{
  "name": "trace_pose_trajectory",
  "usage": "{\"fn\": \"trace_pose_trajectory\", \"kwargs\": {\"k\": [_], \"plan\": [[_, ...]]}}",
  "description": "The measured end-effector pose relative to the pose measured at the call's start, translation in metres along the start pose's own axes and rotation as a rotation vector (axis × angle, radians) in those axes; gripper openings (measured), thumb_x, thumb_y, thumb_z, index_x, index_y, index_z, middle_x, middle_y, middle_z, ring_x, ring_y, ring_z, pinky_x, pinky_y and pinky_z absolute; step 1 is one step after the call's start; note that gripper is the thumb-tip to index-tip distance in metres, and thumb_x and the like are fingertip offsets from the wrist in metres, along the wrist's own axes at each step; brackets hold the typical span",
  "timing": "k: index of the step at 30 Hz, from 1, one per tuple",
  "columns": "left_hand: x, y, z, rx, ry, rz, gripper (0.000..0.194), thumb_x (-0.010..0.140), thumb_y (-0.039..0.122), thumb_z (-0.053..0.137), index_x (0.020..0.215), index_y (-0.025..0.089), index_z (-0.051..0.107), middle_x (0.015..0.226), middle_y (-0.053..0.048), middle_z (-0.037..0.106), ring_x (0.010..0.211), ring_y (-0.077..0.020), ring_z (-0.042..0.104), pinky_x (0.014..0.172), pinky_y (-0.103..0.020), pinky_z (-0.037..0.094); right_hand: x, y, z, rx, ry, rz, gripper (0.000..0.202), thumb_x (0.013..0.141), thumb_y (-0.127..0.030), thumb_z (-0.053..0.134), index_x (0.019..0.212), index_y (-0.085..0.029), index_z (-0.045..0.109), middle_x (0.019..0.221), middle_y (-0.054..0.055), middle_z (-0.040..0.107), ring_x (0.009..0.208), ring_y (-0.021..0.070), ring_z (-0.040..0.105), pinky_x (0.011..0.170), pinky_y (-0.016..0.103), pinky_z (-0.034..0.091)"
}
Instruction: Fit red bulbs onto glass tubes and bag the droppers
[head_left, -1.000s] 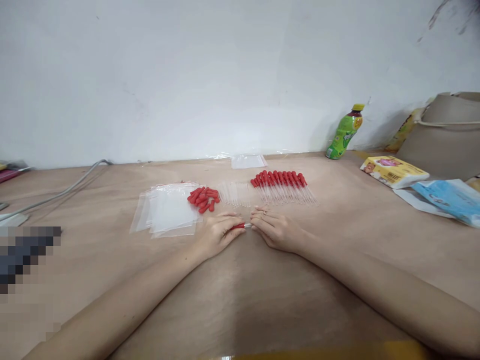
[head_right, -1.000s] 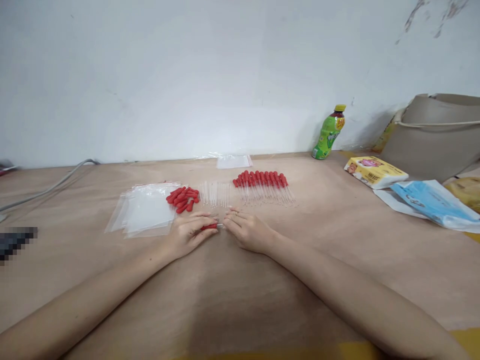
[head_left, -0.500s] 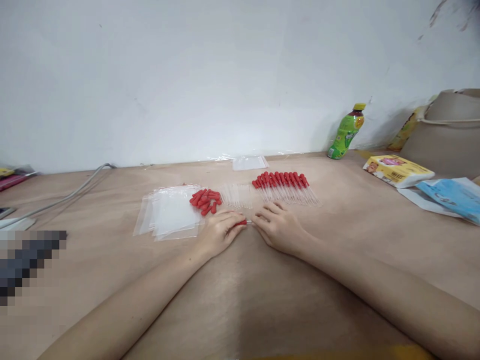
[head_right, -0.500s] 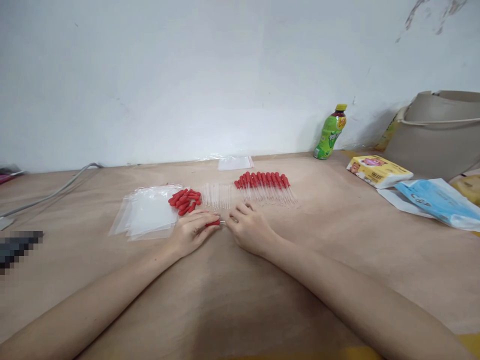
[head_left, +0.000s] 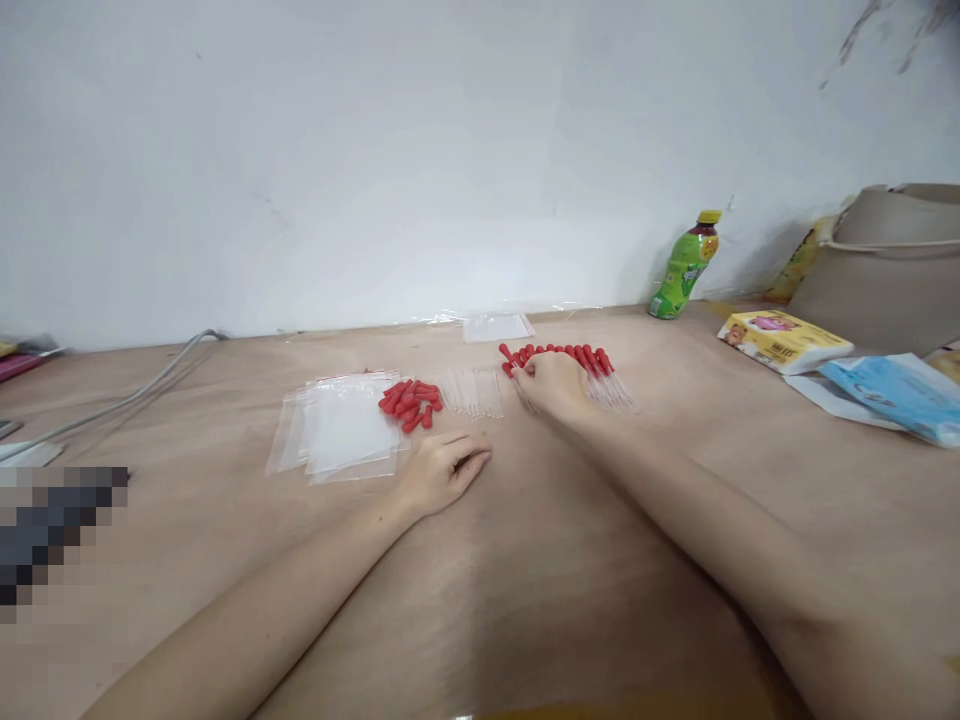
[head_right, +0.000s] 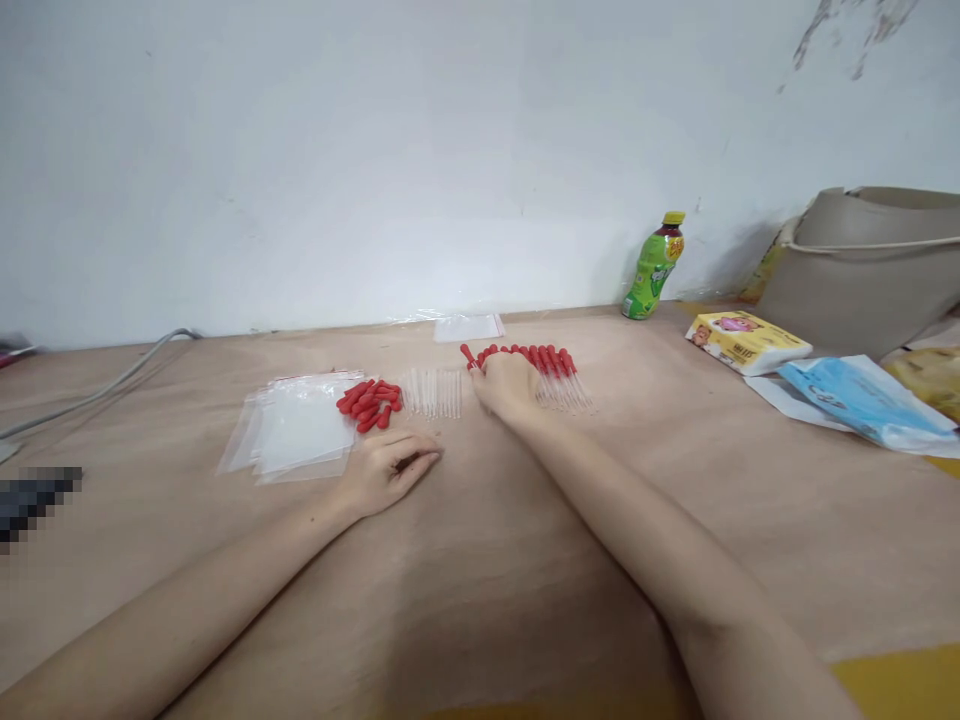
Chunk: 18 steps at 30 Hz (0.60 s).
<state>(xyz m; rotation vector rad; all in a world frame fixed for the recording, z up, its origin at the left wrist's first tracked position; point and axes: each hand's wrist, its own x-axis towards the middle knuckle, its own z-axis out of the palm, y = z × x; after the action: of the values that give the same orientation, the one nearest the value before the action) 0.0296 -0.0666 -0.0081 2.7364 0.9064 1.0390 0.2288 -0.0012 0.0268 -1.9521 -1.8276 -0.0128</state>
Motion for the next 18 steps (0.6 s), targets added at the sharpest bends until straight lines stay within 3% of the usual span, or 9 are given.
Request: {"fn": "trace_pose_trajectory", "kwargs": {"k": [4, 9, 14, 18], "plan": [[0.000, -0.001, -0.001, -0.001, -0.045, -0.005, 0.015, 0.084, 0.020, 0.049, 0.086, 0.018, 0.063, 0.077, -0.002, 0.066, 0.069, -0.0129, 0.059, 0.062, -0.024, 0.046, 0.002, -0.011, 0.016, -0.119, -0.008, 0.020, 0.034, 0.080, -0.038, 0.043, 0.080, -0.015, 0.067, 0.079, 0.012, 0.066, 0.082, 0.0248, 0.060, 0.063, 0.030, 0.041], [0.000, -0.001, 0.000, 0.008, -0.060, 0.012, 0.015, 0.084, 0.021, 0.048, 0.086, 0.018, 0.063, 0.075, -0.002, 0.065, 0.069, -0.0135, 0.058, 0.062, -0.025, 0.045, 0.002, -0.015, 0.017, -0.159, -0.028, 0.057, 0.032, 0.078, -0.033, 0.044, 0.086, -0.012, 0.066, 0.083, 0.016, 0.066, 0.082, 0.0267, 0.061, 0.065, 0.033, 0.043], [0.000, -0.002, 0.000, 0.024, -0.066, 0.012, 0.017, 0.084, 0.022, 0.047, 0.085, 0.017, 0.063, 0.075, -0.003, 0.065, 0.068, -0.0135, 0.057, 0.062, -0.025, 0.044, 0.003, -0.015, 0.017, -0.058, -0.120, 0.144, 0.038, 0.077, -0.041, 0.043, 0.090, -0.014, 0.066, 0.088, 0.015, 0.065, 0.087, 0.0264, 0.060, 0.068, 0.033, 0.043], [0.000, -0.002, 0.000, 0.025, -0.073, 0.011, 0.016, 0.084, 0.021, 0.048, 0.085, 0.017, 0.063, 0.074, -0.003, 0.065, 0.068, -0.0138, 0.057, 0.062, -0.026, 0.044, 0.004, -0.011, 0.017, -0.077, -0.105, 0.153, 0.039, 0.076, -0.044, 0.045, 0.089, -0.014, 0.066, 0.087, 0.014, 0.065, 0.086, 0.0271, 0.060, 0.067, 0.034, 0.043]]}}
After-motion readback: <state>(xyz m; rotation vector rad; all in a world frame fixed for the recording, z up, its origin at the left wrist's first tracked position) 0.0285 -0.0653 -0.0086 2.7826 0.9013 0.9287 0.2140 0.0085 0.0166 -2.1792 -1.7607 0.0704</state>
